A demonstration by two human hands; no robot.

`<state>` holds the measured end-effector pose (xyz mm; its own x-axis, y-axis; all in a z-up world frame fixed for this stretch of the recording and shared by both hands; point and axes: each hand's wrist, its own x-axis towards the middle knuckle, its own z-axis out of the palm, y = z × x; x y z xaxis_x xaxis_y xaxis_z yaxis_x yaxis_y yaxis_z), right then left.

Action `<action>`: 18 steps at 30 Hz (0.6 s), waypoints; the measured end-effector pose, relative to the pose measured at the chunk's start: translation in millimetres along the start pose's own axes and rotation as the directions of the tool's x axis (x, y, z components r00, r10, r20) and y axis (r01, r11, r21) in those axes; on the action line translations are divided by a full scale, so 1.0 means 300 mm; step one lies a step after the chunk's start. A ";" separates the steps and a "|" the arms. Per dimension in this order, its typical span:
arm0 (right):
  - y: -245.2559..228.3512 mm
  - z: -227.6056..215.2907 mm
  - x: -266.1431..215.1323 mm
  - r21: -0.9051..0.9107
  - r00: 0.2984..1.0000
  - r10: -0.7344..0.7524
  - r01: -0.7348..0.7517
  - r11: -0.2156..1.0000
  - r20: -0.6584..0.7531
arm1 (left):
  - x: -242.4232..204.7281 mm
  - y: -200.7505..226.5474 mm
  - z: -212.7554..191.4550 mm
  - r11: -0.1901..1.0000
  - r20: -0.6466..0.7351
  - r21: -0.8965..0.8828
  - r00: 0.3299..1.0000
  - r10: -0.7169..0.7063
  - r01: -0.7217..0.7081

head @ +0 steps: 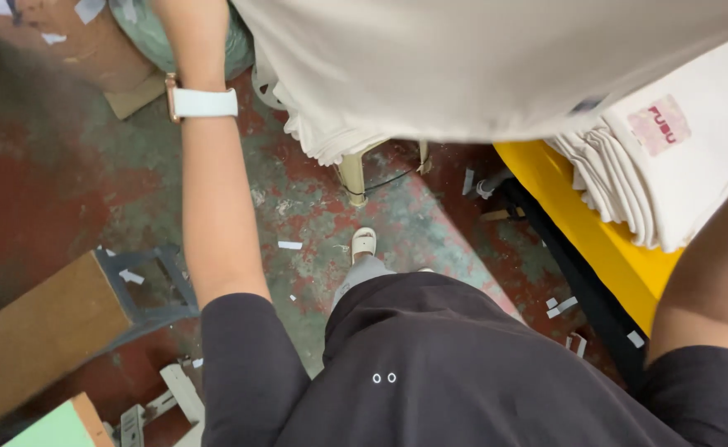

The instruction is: Attaching brand tags to t-shirts and stacking them on a table

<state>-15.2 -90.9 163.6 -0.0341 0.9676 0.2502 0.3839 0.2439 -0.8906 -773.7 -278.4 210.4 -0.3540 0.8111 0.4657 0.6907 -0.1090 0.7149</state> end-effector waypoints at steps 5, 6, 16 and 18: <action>0.405 0.254 -0.237 -0.588 0.805 -0.591 0.455 0.669 -0.050 | -0.381 0.249 0.119 0.977 -0.010 0.205 0.998 0.059 -0.056; 0.447 0.306 -0.338 -0.578 0.802 -0.597 0.468 0.668 -0.041 | -0.589 -0.008 0.125 0.976 -0.022 0.214 0.998 0.052 -0.046; 0.074 0.359 -0.485 0.042 0.727 0.389 -0.496 0.867 0.566 | -0.737 -0.014 -0.231 0.820 0.464 0.213 0.684 -0.563 0.530; -0.049 0.358 -0.398 0.057 0.755 0.272 -0.378 0.924 0.597 | -0.678 0.051 -0.272 0.888 0.492 0.236 0.740 -0.460 0.395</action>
<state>-116.0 -202.9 106.0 -0.4720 0.8360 -0.2799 0.3147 -0.1368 -0.9393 -742.5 -491.9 169.1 -0.2690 0.9326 -0.2406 0.6224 0.3590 0.6955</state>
